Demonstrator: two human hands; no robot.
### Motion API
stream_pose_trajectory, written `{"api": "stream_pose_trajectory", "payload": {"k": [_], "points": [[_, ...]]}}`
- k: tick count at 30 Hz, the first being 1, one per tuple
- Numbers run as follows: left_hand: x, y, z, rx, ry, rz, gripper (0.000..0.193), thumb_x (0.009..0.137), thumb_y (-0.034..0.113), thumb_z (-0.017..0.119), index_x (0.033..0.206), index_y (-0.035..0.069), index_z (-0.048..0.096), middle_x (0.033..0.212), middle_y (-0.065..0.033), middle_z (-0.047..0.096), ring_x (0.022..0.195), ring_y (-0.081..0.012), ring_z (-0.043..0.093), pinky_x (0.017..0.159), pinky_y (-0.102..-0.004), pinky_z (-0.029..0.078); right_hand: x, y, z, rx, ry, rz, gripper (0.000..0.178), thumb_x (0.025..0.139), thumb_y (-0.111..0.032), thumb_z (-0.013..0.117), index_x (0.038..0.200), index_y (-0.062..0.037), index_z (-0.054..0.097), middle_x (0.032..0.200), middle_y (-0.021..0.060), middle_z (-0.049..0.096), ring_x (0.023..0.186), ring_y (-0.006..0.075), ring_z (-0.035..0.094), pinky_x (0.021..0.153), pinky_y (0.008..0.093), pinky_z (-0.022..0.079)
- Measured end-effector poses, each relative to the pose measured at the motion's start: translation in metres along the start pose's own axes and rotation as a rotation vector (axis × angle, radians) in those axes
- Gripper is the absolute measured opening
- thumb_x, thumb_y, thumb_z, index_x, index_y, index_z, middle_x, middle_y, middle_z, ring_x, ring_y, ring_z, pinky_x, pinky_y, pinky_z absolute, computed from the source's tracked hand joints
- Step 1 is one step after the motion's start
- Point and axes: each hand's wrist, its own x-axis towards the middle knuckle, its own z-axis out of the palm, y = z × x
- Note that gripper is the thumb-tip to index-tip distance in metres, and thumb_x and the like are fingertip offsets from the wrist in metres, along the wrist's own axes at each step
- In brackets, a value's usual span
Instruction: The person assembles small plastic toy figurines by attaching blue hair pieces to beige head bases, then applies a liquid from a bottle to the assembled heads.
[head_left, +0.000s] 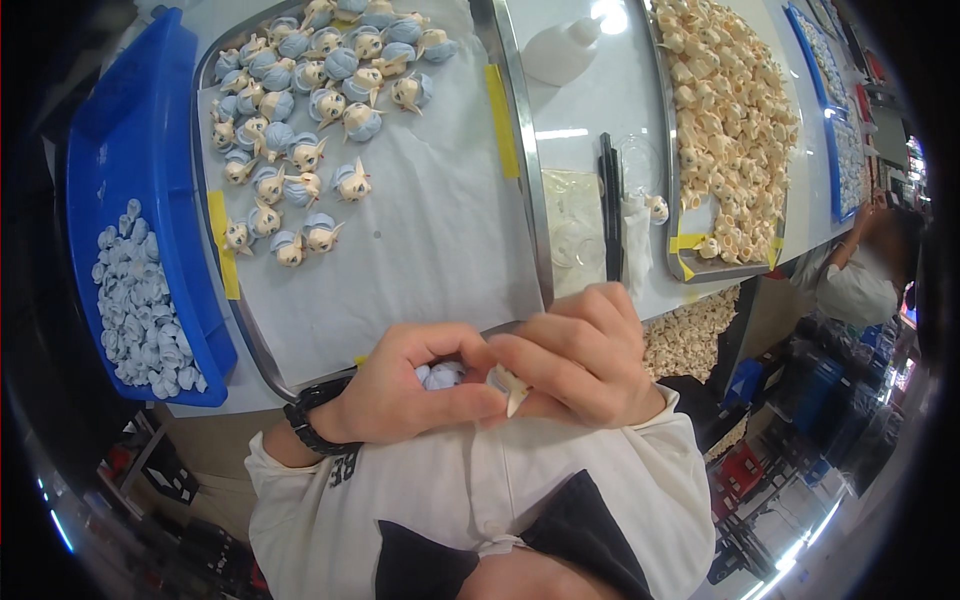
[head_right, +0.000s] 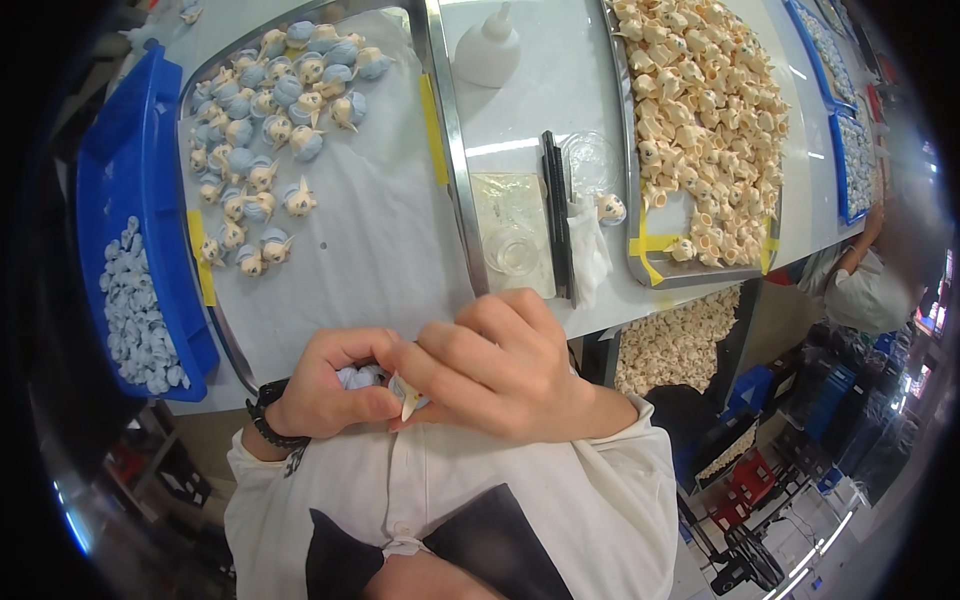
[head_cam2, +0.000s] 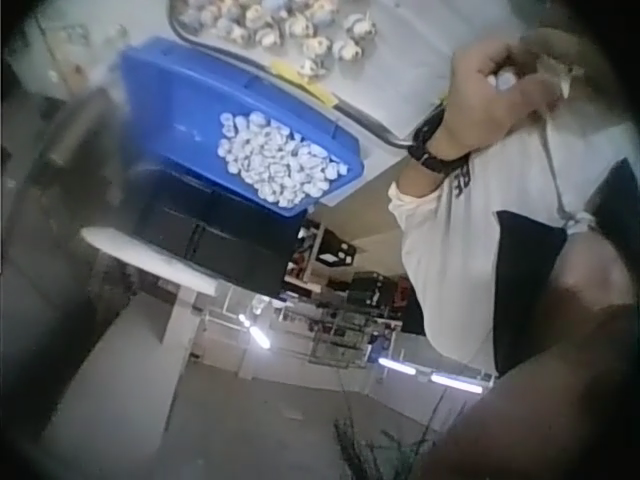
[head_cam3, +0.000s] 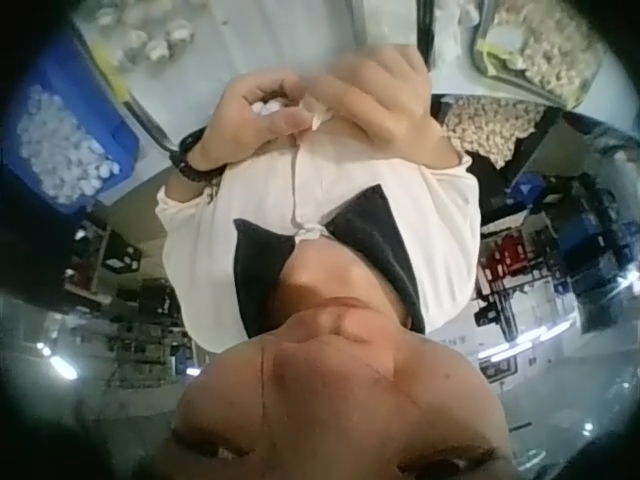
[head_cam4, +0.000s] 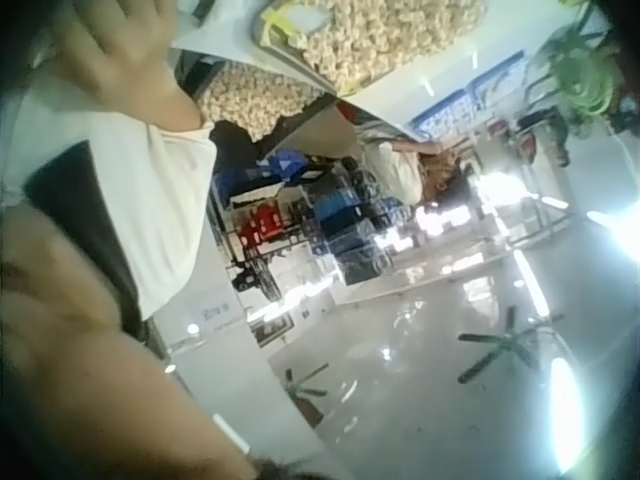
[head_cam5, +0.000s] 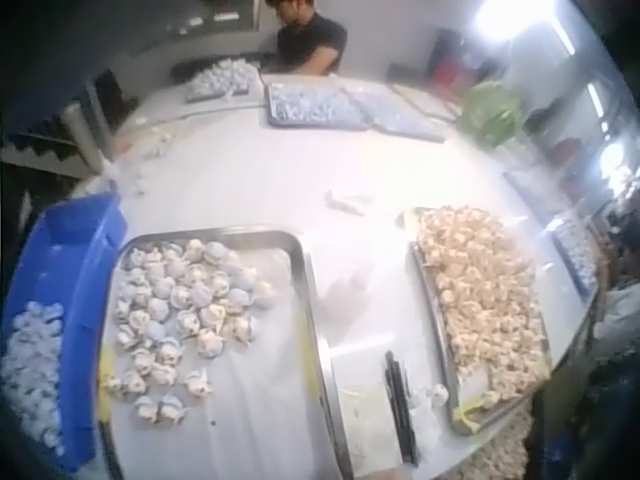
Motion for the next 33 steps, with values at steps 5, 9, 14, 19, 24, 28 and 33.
{"api": "stream_pose_trajectory", "payload": {"k": [5, 9, 14, 19, 24, 28, 33], "points": [[-0.006, 0.009, -0.031, 0.661, 0.372, 0.139, 0.025, 0.074, 0.010, 0.071, 0.095, 0.002, 0.061, 0.068, -0.0017, 0.053, 0.061, -0.0069, 0.048, 0.057, -0.0223, 0.039, -0.025, 0.012, -0.039, 0.117, 0.213, 0.339, 0.059, 0.079, -0.048, 0.059, 0.108, 0.0029, 0.058, 0.096, 0.0117, 0.058, 0.073, 0.0192, 0.053, 0.066, 0.0312, 0.041], [0.024, 0.023, -0.058, 1.264, 0.687, 0.380, 0.032, 0.071, 0.008, 0.071, 0.100, 0.001, 0.059, 0.066, -0.0066, 0.052, 0.056, -0.0136, 0.050, 0.053, -0.0270, 0.040, -0.067, 0.064, -0.095, -0.243, 0.229, 0.816, 0.039, 0.083, -0.017, 0.061, 0.117, 0.0005, 0.054, 0.099, 0.0124, 0.056, 0.075, 0.0166, 0.053, 0.067, 0.0268, 0.042], [0.005, 0.034, -0.035, 1.071, 0.769, 0.420, 0.036, 0.072, 0.006, 0.069, 0.106, 0.002, 0.056, 0.064, -0.0052, 0.051, 0.053, -0.0153, 0.050, 0.051, -0.0275, 0.040, -0.072, 0.089, -0.078, -0.582, -0.075, 0.847, 0.033, 0.079, -0.009, 0.064, 0.111, -0.0082, 0.059, 0.099, 0.0108, 0.053, 0.072, 0.0200, 0.055, 0.062, 0.0283, 0.045], [-0.018, 0.013, -0.022, -0.939, 0.182, -0.091, 0.031, 0.083, 0.020, 0.051, 0.108, 0.002, 0.050, 0.090, -0.0067, 0.055, 0.075, -0.0157, 0.053, 0.054, -0.0254, 0.045, -0.065, 0.095, -0.071, -0.590, -0.090, 0.832, 0.021, 0.079, -0.006, 0.063, 0.100, -0.0058, 0.062, 0.087, 0.0080, 0.056, 0.067, 0.0191, 0.055, 0.057, 0.0286, 0.045], [-0.001, 0.010, -0.012, -0.963, 0.463, -0.251, 0.030, 0.088, 0.020, 0.043, 0.112, 0.003, 0.047, 0.097, -0.0080, 0.054, 0.081, -0.0170, 0.054, 0.056, -0.0270, 0.046, -0.062, 0.090, -0.072, -0.561, 0.054, 0.872, 0.020, 0.079, -0.005, 0.063, 0.099, -0.0028, 0.062, 0.090, 0.0076, 0.059, 0.067, 0.0147, 0.055, 0.058, 0.0259, 0.045], [-0.002, 0.001, -0.017, -0.916, 0.117, -0.262, 0.028, 0.092, 0.022, 0.043, 0.112, 0.002, 0.046, 0.093, -0.0099, 0.052, 0.066, -0.0146, 0.052, 0.050, -0.0239, 0.043, -0.079, 0.092, -0.067, -0.459, 0.723, 0.584, 0.028, 0.081, -0.005, 0.062, 0.108, -0.0009, 0.057, 0.099, 0.0127, 0.059, 0.072, 0.0148, 0.054, 0.058, 0.0247, 0.044], [-0.010, 0.000, -0.019, -0.536, -0.055, -0.136, 0.034, 0.094, 0.029, 0.045, 0.111, 0.000, 0.047, 0.085, -0.0097, 0.051, 0.054, -0.0100, 0.048, 0.046, -0.0212, 0.038, -0.035, 0.018, -0.030, 0.977, 0.476, 0.134, 0.048, 0.073, 0.000, 0.069, 0.111, -0.0042, 0.041, 0.094, 0.0166, 0.051, 0.069, 0.0231, 0.056, 0.055, 0.0302, 0.052]]}}
